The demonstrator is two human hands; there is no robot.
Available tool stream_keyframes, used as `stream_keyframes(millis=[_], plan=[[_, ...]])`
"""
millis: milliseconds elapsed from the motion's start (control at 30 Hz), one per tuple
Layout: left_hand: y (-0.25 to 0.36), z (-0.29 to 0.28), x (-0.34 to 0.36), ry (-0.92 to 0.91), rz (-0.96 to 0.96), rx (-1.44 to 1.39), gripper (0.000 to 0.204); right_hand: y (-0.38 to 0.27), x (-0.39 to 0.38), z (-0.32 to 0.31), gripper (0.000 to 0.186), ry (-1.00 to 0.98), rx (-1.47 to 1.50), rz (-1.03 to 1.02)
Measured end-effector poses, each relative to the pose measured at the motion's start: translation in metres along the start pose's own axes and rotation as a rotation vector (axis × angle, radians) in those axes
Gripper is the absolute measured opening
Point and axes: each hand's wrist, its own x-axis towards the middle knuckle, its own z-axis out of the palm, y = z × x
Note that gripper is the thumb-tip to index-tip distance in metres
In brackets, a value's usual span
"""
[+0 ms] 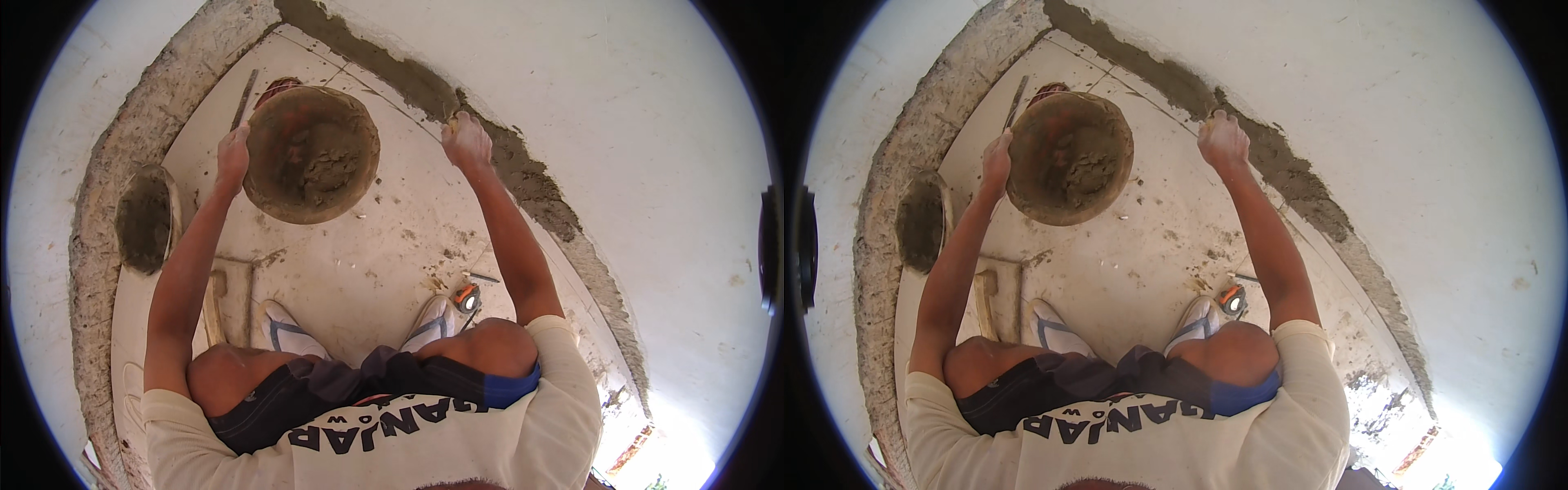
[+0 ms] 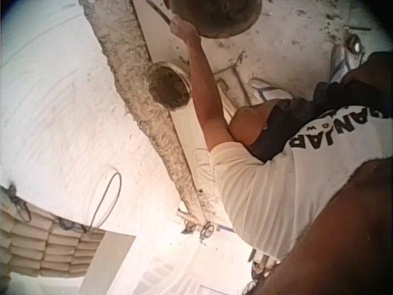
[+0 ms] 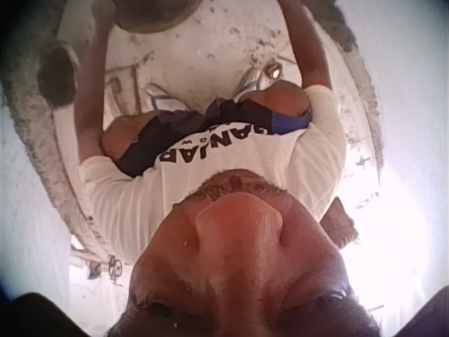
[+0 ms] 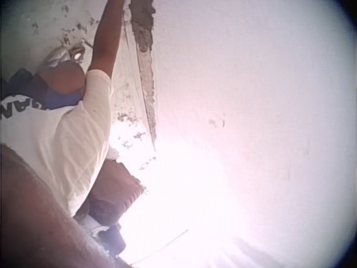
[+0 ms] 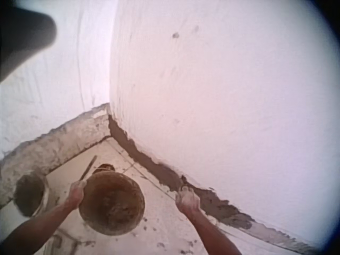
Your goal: The person applies plaster to a wall base using a trowel, taking plaster from a bucket and spreading it along the lower edge of the wall.
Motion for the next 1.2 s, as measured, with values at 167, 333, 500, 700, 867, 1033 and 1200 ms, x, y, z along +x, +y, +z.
stream_keyframes(millis=[167,333,500,700,867,1033,1200], plan=[[-0.006,-0.002,0.008,0.016,0.012,0.039,0.044,0.013,-0.008,0.005,0.039,-0.046,-0.005,-0.013],[-0.011,0.001,0.013,-0.026,0.014,-0.003,0.046,0.046,-0.024,0.039,0.039,-0.151,-0.073,0.058],[-0.008,-0.001,0.009,-0.003,0.041,0.052,0.044,0.054,-0.038,0.031,0.04,-0.058,-0.034,0.14],[-0.003,-0.001,0.005,-0.009,0.022,0.041,0.043,0.068,-0.071,0.021,0.039,0.083,0.023,0.073],[-0.01,0.002,0.009,-0.063,-0.008,-0.15,0.041,0.089,-0.074,0.026,0.04,-0.046,-0.083,0.121],[-0.006,-0.001,0.008,-0.146,-0.049,-0.258,0.038,0.089,-0.074,0.012,0.038,0.021,-0.051,0.145],[0.006,0.006,0.0,-0.212,-0.052,-0.288,0.034,0.055,-0.09,-0.015,0.038,0.242,0.085,0.021]])
